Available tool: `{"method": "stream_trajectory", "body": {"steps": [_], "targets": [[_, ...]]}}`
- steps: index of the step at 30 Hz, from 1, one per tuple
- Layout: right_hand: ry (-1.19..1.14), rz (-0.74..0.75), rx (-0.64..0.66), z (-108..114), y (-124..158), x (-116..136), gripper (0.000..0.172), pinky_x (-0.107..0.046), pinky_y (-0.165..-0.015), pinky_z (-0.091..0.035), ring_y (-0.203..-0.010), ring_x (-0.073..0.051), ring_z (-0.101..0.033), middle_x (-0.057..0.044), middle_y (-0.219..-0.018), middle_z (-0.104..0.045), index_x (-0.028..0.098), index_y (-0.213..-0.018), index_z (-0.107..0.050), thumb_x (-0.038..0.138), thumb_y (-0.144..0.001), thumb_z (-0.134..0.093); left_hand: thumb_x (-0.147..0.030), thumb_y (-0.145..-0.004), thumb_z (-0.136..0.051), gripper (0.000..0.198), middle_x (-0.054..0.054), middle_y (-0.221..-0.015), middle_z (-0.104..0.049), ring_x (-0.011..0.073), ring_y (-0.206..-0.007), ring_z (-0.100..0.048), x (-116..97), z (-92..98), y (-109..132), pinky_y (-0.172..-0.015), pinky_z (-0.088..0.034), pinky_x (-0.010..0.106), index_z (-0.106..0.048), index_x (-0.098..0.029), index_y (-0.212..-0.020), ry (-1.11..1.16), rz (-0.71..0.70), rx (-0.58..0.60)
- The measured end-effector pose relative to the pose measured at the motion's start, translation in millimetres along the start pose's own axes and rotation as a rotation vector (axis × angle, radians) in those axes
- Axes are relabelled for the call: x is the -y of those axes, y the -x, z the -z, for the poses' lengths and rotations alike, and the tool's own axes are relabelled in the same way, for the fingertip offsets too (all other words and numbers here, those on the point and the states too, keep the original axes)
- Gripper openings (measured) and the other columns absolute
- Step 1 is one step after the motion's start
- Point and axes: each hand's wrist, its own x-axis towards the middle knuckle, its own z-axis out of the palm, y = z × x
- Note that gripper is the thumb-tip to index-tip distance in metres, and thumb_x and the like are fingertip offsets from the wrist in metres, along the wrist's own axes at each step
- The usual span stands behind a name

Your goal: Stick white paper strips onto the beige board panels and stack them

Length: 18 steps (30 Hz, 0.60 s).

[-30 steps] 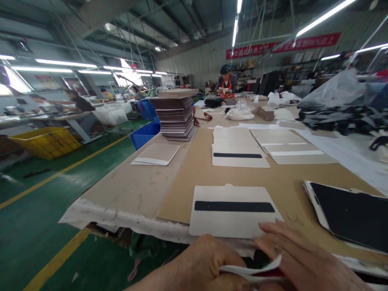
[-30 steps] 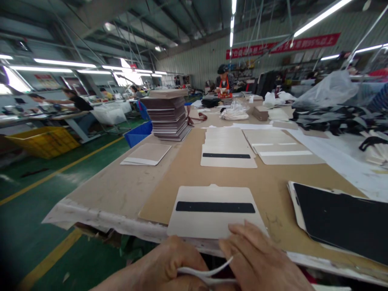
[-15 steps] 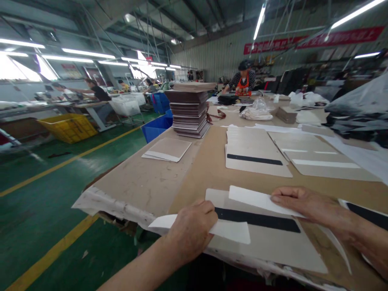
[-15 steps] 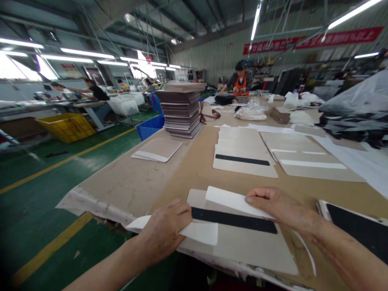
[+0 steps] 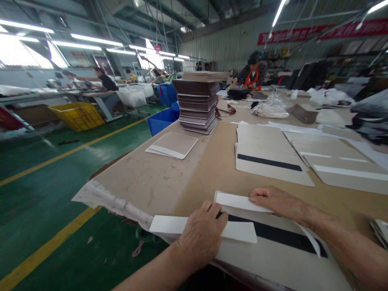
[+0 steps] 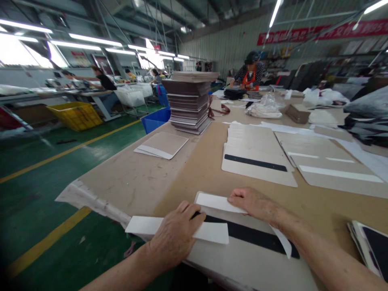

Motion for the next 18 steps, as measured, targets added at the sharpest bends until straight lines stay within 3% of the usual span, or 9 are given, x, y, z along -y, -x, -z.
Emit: {"method": "stream_trajectory", "body": {"steps": [4,9,15,18], "targets": [[0.073,0.011,-0.01,0.9,-6.9,-2.4,0.03,-0.024,-0.051,-0.032,-0.056,-0.012,-0.045,0.0,-0.062,-0.057,0.019,-0.075,-0.067,0.047,-0.079,-0.058,-0.015,-0.077,-0.051,0.034,0.009,-0.12,-0.05,0.0261,-0.101,-0.046,0.1,-1.9,-0.9,-0.08,-0.051,0.04,-0.053,-0.02,-0.111,-0.023,0.039,0.011],[0.166,0.014,-0.007,2.3,-9.3,-1.7,0.028,-0.025,-0.053,-0.033,-0.058,-0.014,-0.048,0.0,-0.063,-0.059,0.02,-0.075,-0.068,0.045,-0.08,-0.056,-0.017,-0.079,-0.05,0.036,0.014,-0.145,-0.032,0.03,-0.114,-0.042,1.9,-4.6,-1.4,-0.086,-0.049,0.042,-0.051,-0.019,-0.114,-0.045,0.031,0.028],[0.154,0.049,-0.028,-1.0,-12.5,-1.6,0.028,-0.025,-0.052,-0.033,-0.058,-0.014,-0.048,0.0,-0.063,-0.06,0.02,-0.074,-0.068,0.045,-0.079,-0.057,-0.024,-0.082,-0.051,0.036,0.014,-0.144,-0.037,0.0319,-0.115,-0.042,3.3,-5.1,-3.6,-0.087,-0.048,0.043,-0.051,-0.018,-0.118,-0.056,0.013,0.067],[0.102,0.043,-0.045,9.7,-8.0,-8.4,0.026,-0.024,-0.052,-0.034,-0.056,-0.012,-0.047,0.0,-0.065,-0.06,0.02,-0.078,-0.068,0.045,-0.077,-0.06,-0.022,-0.081,-0.052,0.036,0.014,-0.144,-0.037,0.0317,-0.115,-0.042,2.7,-4.3,-4.3,-0.089,-0.047,0.043,-0.051,-0.019,-0.117,-0.053,0.011,0.068]]}}
